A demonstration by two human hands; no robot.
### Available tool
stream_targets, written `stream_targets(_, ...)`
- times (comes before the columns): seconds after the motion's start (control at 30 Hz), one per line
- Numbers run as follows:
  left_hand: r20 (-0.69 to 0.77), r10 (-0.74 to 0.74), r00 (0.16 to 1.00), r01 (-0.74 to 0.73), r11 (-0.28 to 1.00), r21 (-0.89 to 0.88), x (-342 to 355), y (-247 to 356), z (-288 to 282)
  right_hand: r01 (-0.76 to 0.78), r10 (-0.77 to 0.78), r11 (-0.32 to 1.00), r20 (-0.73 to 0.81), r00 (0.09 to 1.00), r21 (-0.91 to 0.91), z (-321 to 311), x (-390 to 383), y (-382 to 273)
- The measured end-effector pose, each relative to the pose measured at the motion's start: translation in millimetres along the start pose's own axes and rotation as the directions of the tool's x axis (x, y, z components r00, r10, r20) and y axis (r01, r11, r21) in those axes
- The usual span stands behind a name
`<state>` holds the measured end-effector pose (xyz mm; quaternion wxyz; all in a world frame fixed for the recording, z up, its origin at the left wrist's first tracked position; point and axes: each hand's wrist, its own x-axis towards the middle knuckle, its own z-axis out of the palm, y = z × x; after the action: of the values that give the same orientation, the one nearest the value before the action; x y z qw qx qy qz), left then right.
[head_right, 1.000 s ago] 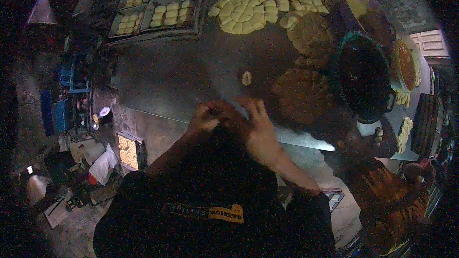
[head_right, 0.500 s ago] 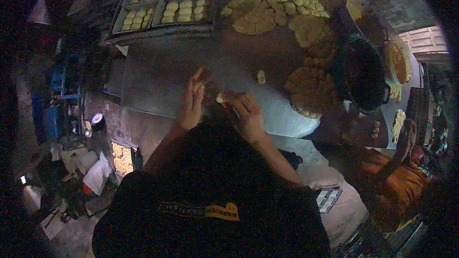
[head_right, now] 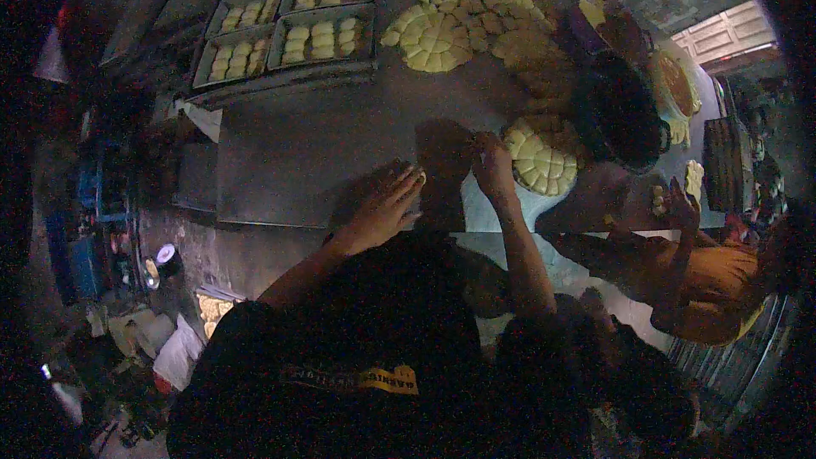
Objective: The person prepares bread dough by hand, portioning small pieces, filling them from a container, and placing the shaped dough onto baking trays on a work table.
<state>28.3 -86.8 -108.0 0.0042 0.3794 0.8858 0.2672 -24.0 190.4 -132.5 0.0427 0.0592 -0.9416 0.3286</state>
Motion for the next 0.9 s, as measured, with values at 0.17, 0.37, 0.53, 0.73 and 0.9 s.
stream_targets(0.17,-0.163,-0.230,0.959,0.117,0.851,-0.512,13.9,9.9,-16.5,-0.130,0.235,0.679,-0.046,0.971,0.723,-30.6,-39.9,-96.5)
stream_targets(0.37,0.240,-0.519,0.820,0.174,-0.172,-0.970,50.5,78.8,-40.0,-0.079,0.176,0.950,-0.310,0.934,0.301,-61.0,-69.4,-165.9)
stream_targets(0.53,-0.064,-0.455,0.888,0.121,0.367,-0.922,82.9,115.4,-50.7,-0.092,0.183,0.969,-0.410,0.894,0.231,-96.9,-86.5,-145.5)
stream_targets(0.73,-0.387,0.446,0.807,-0.544,0.817,-0.193,115.1,123.5,-46.1,-0.087,0.194,0.610,-0.042,0.980,0.787,-123.9,-116.4,-105.5)
stream_targets(0.9,-0.512,0.384,0.768,-0.638,0.530,-0.559,141.5,135.2,-19.8,-0.257,0.221,0.132,0.225,0.949,0.957,-136.0,-131.5,-98.2)
